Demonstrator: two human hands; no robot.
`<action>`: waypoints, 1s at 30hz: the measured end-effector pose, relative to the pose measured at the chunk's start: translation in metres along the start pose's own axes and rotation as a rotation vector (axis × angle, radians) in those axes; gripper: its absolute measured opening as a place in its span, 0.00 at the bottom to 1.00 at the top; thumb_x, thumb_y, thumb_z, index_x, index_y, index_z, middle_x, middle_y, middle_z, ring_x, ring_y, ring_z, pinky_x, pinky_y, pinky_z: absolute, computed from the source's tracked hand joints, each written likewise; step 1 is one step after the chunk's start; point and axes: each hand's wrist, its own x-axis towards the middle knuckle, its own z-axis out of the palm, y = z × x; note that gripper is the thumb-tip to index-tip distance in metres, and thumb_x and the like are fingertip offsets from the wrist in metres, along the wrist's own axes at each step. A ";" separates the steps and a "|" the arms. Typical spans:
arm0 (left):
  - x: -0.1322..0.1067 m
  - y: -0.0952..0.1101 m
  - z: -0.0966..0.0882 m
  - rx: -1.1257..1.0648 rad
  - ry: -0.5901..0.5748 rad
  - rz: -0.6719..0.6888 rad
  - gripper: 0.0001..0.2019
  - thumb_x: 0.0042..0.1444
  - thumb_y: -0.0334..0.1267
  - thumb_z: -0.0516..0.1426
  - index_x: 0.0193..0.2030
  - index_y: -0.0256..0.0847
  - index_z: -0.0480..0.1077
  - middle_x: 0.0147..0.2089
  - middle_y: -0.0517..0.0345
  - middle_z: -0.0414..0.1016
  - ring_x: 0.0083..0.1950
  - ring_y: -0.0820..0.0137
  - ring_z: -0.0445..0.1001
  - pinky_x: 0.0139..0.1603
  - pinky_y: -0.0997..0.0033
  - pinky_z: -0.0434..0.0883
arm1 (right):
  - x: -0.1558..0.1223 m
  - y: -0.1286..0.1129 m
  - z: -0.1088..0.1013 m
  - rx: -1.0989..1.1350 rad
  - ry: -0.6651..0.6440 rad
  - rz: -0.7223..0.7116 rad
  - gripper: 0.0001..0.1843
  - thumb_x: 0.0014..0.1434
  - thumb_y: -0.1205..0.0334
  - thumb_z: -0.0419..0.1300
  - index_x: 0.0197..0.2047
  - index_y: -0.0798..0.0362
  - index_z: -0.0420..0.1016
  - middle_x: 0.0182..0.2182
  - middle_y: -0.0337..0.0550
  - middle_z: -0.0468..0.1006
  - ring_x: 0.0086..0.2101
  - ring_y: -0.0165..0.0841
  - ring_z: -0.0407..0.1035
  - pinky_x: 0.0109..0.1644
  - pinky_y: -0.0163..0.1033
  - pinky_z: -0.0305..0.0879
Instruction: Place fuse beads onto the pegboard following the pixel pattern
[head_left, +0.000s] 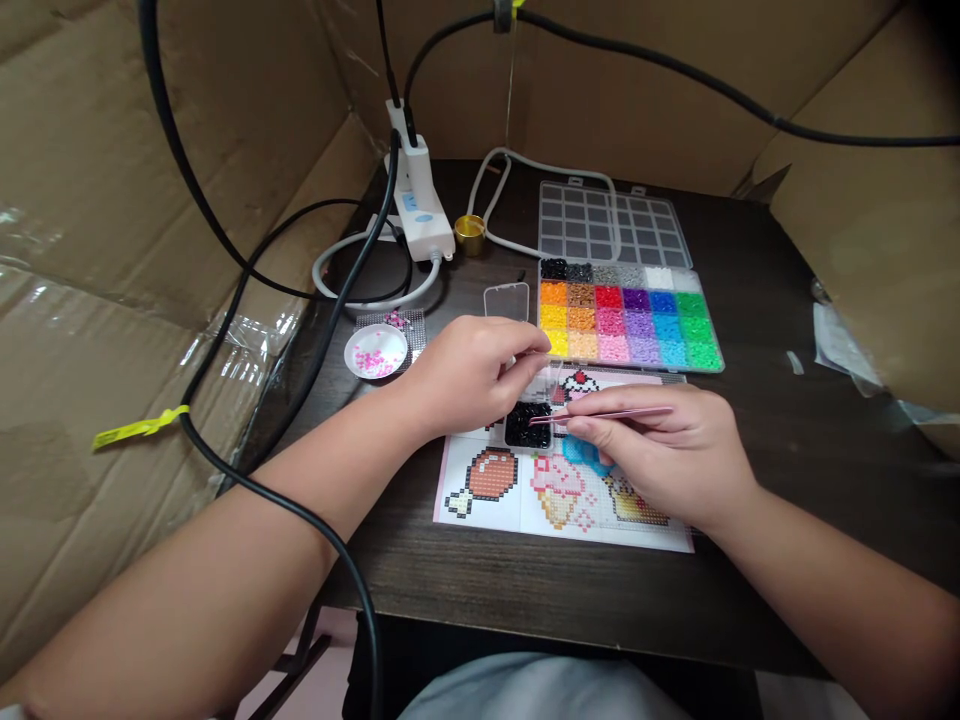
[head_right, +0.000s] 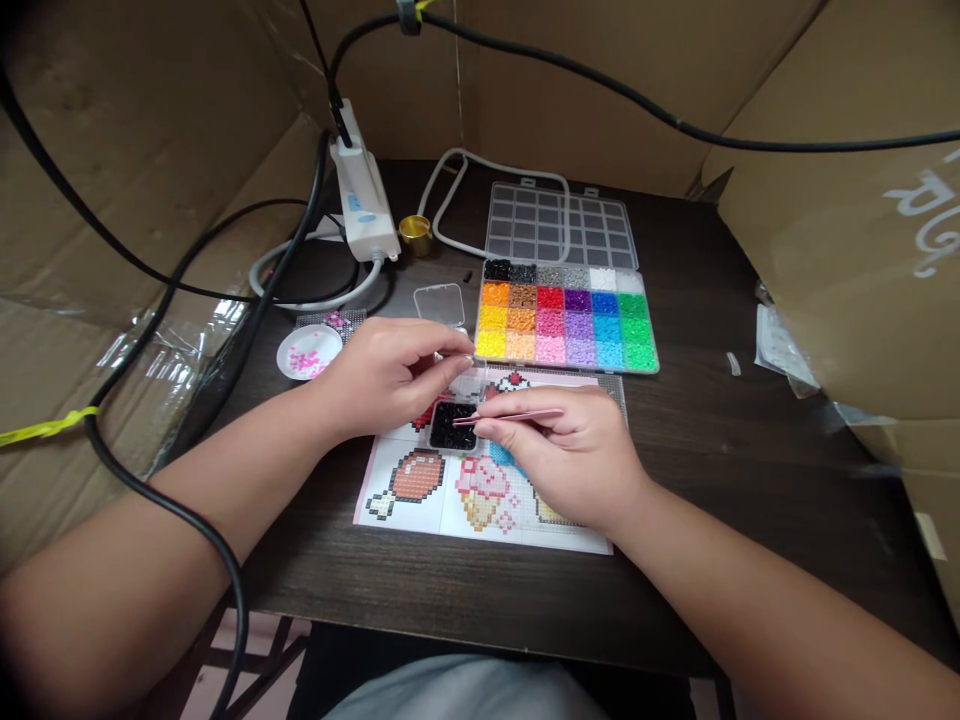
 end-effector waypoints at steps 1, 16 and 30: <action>0.000 0.000 0.000 -0.001 0.001 0.004 0.06 0.61 0.30 0.57 0.37 0.38 0.77 0.31 0.58 0.81 0.29 0.73 0.75 0.30 0.73 0.65 | 0.000 0.000 0.000 0.001 0.002 -0.002 0.03 0.56 0.67 0.70 0.35 0.51 0.87 0.32 0.43 0.85 0.27 0.32 0.80 0.33 0.35 0.81; 0.000 -0.001 0.000 0.001 -0.006 -0.004 0.06 0.61 0.31 0.57 0.37 0.39 0.77 0.32 0.59 0.81 0.30 0.73 0.75 0.31 0.73 0.66 | 0.001 0.000 -0.003 0.019 0.020 0.020 0.03 0.55 0.66 0.70 0.34 0.51 0.87 0.31 0.43 0.85 0.28 0.33 0.80 0.30 0.34 0.80; 0.000 -0.001 0.001 0.005 -0.007 -0.006 0.07 0.61 0.31 0.57 0.37 0.39 0.77 0.31 0.59 0.80 0.30 0.73 0.74 0.31 0.73 0.66 | 0.001 -0.001 -0.001 0.048 -0.007 0.025 0.04 0.54 0.69 0.70 0.34 0.52 0.86 0.32 0.43 0.85 0.25 0.30 0.79 0.28 0.32 0.77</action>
